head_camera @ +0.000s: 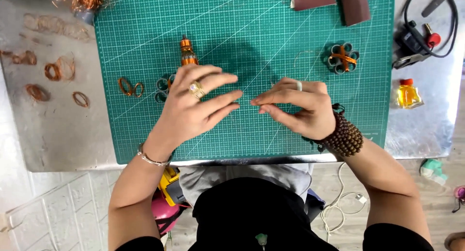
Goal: Winding copper wire onto a metal core and assembling the parts into a plastic frame.
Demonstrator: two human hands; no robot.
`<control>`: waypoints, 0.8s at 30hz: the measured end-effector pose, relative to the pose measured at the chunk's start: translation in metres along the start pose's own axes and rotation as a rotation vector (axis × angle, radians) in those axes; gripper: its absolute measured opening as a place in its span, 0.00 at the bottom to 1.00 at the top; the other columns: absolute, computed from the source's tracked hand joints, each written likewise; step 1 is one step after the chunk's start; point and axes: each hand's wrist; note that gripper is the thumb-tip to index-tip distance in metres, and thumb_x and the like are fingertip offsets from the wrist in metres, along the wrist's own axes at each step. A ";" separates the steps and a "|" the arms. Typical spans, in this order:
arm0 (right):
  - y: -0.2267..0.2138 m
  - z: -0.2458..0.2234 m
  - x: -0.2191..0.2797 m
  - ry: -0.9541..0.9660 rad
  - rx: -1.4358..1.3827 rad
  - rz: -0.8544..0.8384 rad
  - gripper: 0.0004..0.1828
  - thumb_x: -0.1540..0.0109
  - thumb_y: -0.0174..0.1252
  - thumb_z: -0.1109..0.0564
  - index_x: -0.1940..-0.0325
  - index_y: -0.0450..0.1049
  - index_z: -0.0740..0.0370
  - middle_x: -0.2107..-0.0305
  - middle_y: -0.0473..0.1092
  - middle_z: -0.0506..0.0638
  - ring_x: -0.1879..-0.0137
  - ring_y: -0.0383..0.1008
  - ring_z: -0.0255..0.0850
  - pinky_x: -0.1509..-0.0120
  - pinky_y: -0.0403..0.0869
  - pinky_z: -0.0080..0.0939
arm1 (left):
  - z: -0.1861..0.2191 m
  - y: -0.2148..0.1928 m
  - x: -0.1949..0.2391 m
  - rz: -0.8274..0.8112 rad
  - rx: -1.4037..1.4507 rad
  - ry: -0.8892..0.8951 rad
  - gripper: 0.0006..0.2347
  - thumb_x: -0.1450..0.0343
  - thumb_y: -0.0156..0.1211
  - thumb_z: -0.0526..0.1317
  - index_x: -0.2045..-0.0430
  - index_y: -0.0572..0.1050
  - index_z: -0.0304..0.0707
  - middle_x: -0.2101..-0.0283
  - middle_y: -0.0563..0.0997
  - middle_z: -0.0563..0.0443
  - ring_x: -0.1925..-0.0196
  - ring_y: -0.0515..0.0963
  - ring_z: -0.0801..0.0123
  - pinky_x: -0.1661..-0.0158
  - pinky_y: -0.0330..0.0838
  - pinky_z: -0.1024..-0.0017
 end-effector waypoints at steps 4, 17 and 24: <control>0.002 0.000 0.001 0.022 -0.041 -0.009 0.06 0.40 0.54 0.65 0.61 0.73 0.71 0.66 0.75 0.56 0.61 0.79 0.43 0.57 0.76 0.36 | 0.006 0.003 -0.003 -0.027 0.109 0.009 0.06 0.33 0.68 0.36 0.66 0.78 0.36 0.57 0.77 0.51 0.52 0.75 0.58 0.50 0.66 0.59; 0.015 0.010 0.000 -0.122 -0.021 0.082 0.04 0.45 0.58 0.71 0.67 0.76 0.70 0.71 0.74 0.61 0.68 0.77 0.50 0.64 0.73 0.44 | 0.010 0.023 0.004 0.122 0.341 -0.155 0.04 0.36 0.64 0.33 0.73 0.78 0.42 0.73 0.80 0.54 0.69 0.78 0.65 0.60 0.68 0.66; 0.018 0.016 0.005 -0.188 0.149 0.121 0.05 0.47 0.61 0.71 0.69 0.78 0.67 0.68 0.74 0.58 0.66 0.76 0.48 0.63 0.75 0.43 | 0.017 0.020 0.000 0.057 0.695 -0.386 0.07 0.35 0.58 0.26 0.68 0.77 0.37 0.72 0.81 0.50 0.69 0.80 0.63 0.63 0.70 0.68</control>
Point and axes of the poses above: each hand's wrist, its own x-axis away from the middle knuckle, its own y-axis out of the palm, z = x × y
